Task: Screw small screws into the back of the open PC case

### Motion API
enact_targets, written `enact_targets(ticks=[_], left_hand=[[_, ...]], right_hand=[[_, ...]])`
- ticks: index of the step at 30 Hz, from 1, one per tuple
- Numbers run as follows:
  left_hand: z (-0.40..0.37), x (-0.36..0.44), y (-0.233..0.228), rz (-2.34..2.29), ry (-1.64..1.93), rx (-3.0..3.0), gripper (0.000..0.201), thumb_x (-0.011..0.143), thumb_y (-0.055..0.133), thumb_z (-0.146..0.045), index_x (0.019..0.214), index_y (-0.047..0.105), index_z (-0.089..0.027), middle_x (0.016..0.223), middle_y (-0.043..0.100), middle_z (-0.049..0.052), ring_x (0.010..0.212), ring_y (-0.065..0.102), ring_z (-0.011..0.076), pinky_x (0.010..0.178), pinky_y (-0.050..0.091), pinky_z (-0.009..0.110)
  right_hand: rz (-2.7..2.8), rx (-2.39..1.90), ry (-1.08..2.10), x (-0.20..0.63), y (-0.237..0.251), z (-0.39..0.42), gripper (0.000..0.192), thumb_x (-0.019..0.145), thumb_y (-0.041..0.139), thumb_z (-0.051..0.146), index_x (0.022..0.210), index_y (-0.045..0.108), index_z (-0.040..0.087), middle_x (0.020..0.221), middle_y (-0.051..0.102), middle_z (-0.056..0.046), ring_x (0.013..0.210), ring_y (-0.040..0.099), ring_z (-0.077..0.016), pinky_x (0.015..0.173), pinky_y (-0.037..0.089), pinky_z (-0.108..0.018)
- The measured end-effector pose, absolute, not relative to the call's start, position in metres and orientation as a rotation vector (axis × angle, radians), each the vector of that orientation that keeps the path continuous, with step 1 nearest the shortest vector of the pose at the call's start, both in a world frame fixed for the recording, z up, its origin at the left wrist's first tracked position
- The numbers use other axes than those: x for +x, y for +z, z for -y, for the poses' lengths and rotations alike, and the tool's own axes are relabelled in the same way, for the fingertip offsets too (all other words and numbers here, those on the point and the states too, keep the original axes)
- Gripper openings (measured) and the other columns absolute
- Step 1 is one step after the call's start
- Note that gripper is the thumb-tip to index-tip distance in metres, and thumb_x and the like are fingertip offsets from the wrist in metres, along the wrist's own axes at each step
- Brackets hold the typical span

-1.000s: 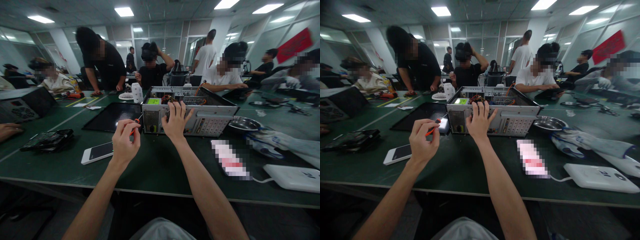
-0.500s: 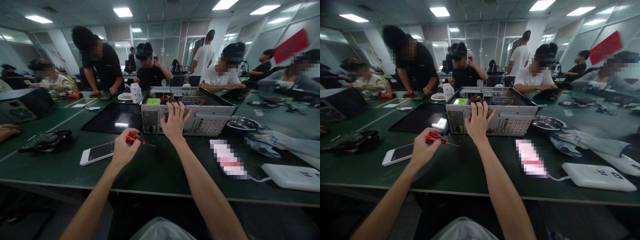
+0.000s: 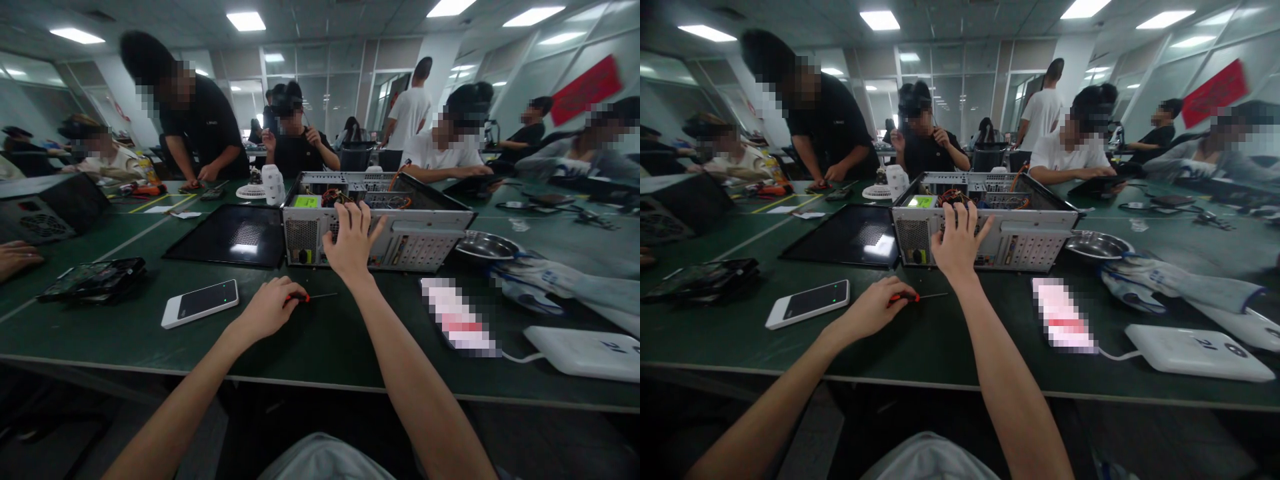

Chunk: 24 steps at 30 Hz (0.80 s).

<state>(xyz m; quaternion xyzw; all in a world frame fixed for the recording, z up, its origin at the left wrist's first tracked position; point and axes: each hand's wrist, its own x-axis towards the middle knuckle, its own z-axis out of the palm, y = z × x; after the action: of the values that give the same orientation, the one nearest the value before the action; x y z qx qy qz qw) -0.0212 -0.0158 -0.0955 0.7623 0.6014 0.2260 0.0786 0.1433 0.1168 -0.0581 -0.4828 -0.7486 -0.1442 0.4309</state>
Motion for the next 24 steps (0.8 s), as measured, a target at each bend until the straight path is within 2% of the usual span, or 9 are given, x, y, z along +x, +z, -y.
enact_targets(ticks=[5, 9, 12, 19, 24], left_hand=[[0.000, -0.029, -0.085, -1.753, 0.614, 2.259, 0.027, 0.098, 0.050, -0.030, 0.105, 0.076, -0.026, 0.104, 0.076, 0.007, 0.091, 0.071, 0.0238, 0.084, 0.054, 0.037], [-0.026, -0.029, -0.084, -1.931, 0.570, 2.199, 0.025, 0.090, 0.057, -0.022, 0.103, 0.079, -0.026, 0.104, 0.078, 0.009, 0.090, 0.073, 0.0264, 0.081, 0.054, 0.036], [-0.040, -0.023, -0.086, -1.961, 0.470, 2.125, 0.021, 0.086, 0.063, -0.023, 0.099, 0.080, -0.027, 0.102, 0.079, 0.010, 0.089, 0.073, 0.0275, 0.080, 0.055, 0.037], [-0.039, -0.012, -0.093, -2.070, 0.434, 2.176, 0.025, 0.091, 0.060, -0.030, 0.106, 0.079, -0.026, 0.108, 0.077, 0.012, 0.096, 0.073, 0.0307, 0.081, 0.056, 0.041], [-0.046, -0.006, -0.096, -2.089, 0.461, 2.131, 0.028, 0.091, 0.058, -0.023, 0.111, 0.077, -0.025, 0.112, 0.075, 0.014, 0.097, 0.072, 0.0319, 0.082, 0.056, 0.044]], right_hand=[[1.863, -1.201, -0.358, 0.143, -0.059, -0.118, 0.055, 0.090, 0.051, 0.024, 0.145, 0.051, 0.018, 0.150, 0.052, -0.016, 0.150, 0.031, -0.0353, 0.123, 0.001, -0.069], [1.855, -1.196, -0.361, 0.143, -0.060, -0.119, 0.055, 0.090, 0.050, 0.023, 0.145, 0.051, 0.018, 0.150, 0.051, -0.015, 0.150, 0.030, -0.0342, 0.123, 0.000, -0.069], [1.858, -1.193, -0.358, 0.144, -0.060, -0.119, 0.056, 0.090, 0.050, 0.023, 0.146, 0.051, 0.018, 0.150, 0.051, -0.014, 0.150, 0.030, -0.0336, 0.123, -0.001, -0.068], [1.866, -1.207, -0.340, 0.143, -0.059, -0.117, 0.056, 0.091, 0.049, 0.024, 0.147, 0.050, 0.020, 0.151, 0.051, -0.013, 0.151, 0.029, -0.0330, 0.124, -0.001, -0.068], [1.894, -1.217, -0.361, 0.144, -0.059, -0.118, 0.060, 0.089, 0.048, 0.021, 0.149, 0.047, 0.020, 0.153, 0.047, -0.014, 0.151, 0.027, -0.0342, 0.123, 0.001, -0.070]])
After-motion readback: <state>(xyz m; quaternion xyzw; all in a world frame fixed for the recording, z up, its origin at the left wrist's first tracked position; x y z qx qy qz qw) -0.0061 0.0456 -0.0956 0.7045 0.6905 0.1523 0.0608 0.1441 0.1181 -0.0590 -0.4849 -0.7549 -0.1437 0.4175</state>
